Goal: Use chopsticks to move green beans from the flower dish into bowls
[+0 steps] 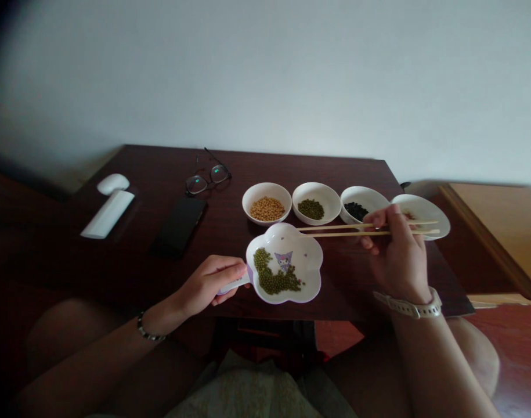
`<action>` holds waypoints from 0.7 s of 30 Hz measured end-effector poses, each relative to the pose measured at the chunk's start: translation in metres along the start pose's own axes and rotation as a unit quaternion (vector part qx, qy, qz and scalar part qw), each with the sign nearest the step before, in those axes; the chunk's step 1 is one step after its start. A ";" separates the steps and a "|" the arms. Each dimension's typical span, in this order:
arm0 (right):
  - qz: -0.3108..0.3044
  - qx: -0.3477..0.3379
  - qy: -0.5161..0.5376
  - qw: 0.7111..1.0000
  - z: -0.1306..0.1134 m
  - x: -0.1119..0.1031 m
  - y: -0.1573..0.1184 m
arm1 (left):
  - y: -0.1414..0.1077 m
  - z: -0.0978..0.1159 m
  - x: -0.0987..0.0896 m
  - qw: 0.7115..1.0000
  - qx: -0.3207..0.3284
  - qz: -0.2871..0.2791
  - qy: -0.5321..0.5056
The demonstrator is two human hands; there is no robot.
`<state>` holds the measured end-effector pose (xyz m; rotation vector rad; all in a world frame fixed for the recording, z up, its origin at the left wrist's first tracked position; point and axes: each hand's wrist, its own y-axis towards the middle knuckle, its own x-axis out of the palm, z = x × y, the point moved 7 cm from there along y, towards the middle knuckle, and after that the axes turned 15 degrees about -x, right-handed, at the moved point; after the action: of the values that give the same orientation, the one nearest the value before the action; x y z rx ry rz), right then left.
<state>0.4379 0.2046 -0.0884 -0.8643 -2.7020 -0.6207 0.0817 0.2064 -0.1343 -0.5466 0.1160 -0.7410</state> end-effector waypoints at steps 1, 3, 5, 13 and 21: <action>-0.034 0.020 -0.007 0.999 0.002 0.003 -0.002 | 0.001 0.000 0.001 1.000 0.000 -0.002 0.001; -0.100 0.056 -0.028 0.993 0.006 0.008 -0.006 | 0.004 0.000 0.003 1.000 0.000 -0.004 0.000; -0.141 0.074 -0.048 0.986 0.007 0.011 -0.010 | 0.005 0.001 0.004 1.000 0.000 -0.005 -0.002; -0.163 0.073 -0.089 0.980 0.006 0.015 -0.013 | 0.006 0.003 0.006 1.000 -0.002 0.002 -0.001; -0.149 0.079 -0.062 0.984 0.013 0.011 -0.012 | 0.006 0.003 0.006 1.000 -0.010 -0.001 0.005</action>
<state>0.4207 0.2066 -0.0997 -0.4771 -2.9733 -0.4128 0.0907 0.2075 -0.1349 -0.5629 0.1326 -0.7450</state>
